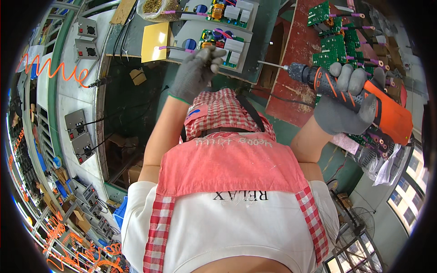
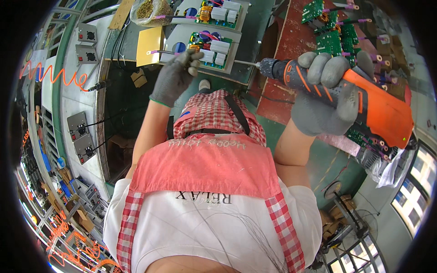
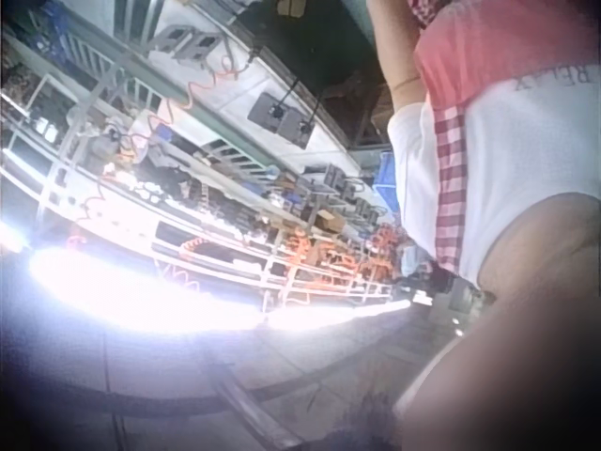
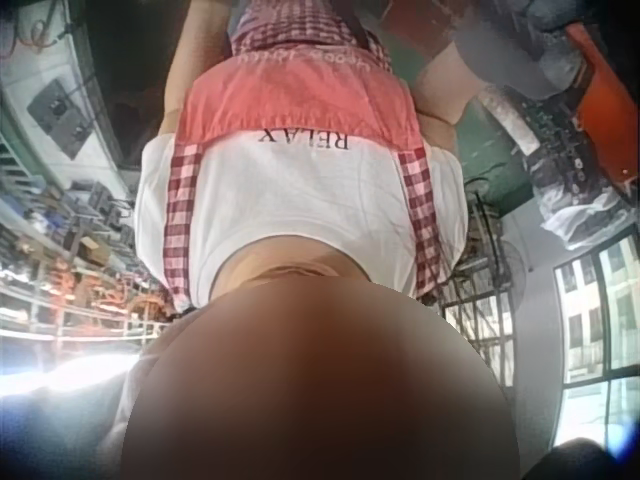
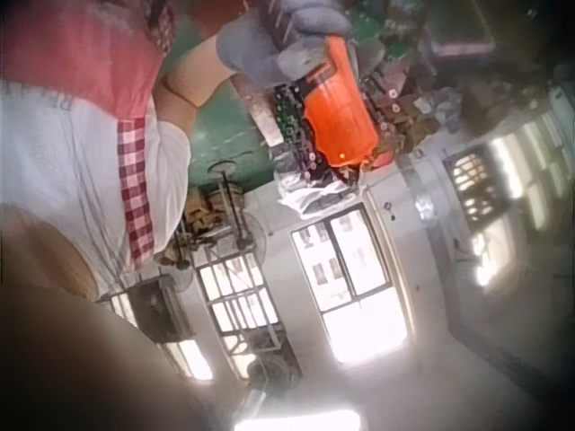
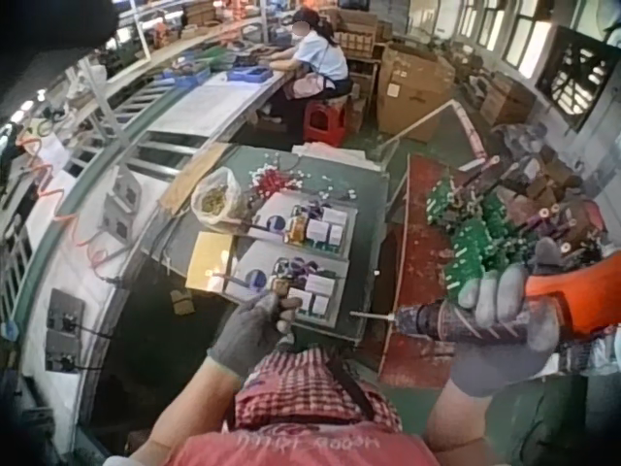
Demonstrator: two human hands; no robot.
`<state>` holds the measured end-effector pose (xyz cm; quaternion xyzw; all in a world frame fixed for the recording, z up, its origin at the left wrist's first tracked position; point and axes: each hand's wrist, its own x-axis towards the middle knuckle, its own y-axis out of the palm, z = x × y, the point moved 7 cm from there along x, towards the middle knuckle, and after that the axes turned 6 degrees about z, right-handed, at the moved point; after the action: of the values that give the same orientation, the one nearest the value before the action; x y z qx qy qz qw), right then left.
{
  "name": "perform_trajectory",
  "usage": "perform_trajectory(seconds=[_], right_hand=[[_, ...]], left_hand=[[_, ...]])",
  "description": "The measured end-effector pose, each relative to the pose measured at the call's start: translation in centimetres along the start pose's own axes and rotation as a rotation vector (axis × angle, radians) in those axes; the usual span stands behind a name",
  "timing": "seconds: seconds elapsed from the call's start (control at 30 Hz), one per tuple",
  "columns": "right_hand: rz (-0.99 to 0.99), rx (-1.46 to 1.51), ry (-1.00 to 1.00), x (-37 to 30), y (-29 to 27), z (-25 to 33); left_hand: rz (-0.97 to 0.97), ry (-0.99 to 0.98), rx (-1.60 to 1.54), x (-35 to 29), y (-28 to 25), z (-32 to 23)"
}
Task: Assemble electronic components and chassis parts on a factory production line.
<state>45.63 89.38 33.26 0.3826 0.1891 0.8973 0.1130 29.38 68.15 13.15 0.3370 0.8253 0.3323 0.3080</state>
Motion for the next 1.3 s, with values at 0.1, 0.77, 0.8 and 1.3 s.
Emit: perform_trajectory(seconds=[0.1, 0.77, 0.8, 1.3], right_hand=[[0.018, -0.096, -0.029, 0.8, 1.5, -1.2], [-0.102, -0.165, -0.093, 9.6, 2.0, -11.4], [-0.112, -0.152, -0.094, 10.0, 1.9, -11.6], [-0.514, -0.387, -0.065, 5.9, -3.7, -16.5]], left_hand=[[-0.012, -0.17, -0.059, 0.1, 1.2, 2.0], [0.159, -0.547, -0.536, 12.1, 1.3, -4.0], [0.177, -0.55, -0.494, 12.7, 1.2, -4.7], [0.21, -0.7, 0.477, 15.0, -3.4, -3.3]])
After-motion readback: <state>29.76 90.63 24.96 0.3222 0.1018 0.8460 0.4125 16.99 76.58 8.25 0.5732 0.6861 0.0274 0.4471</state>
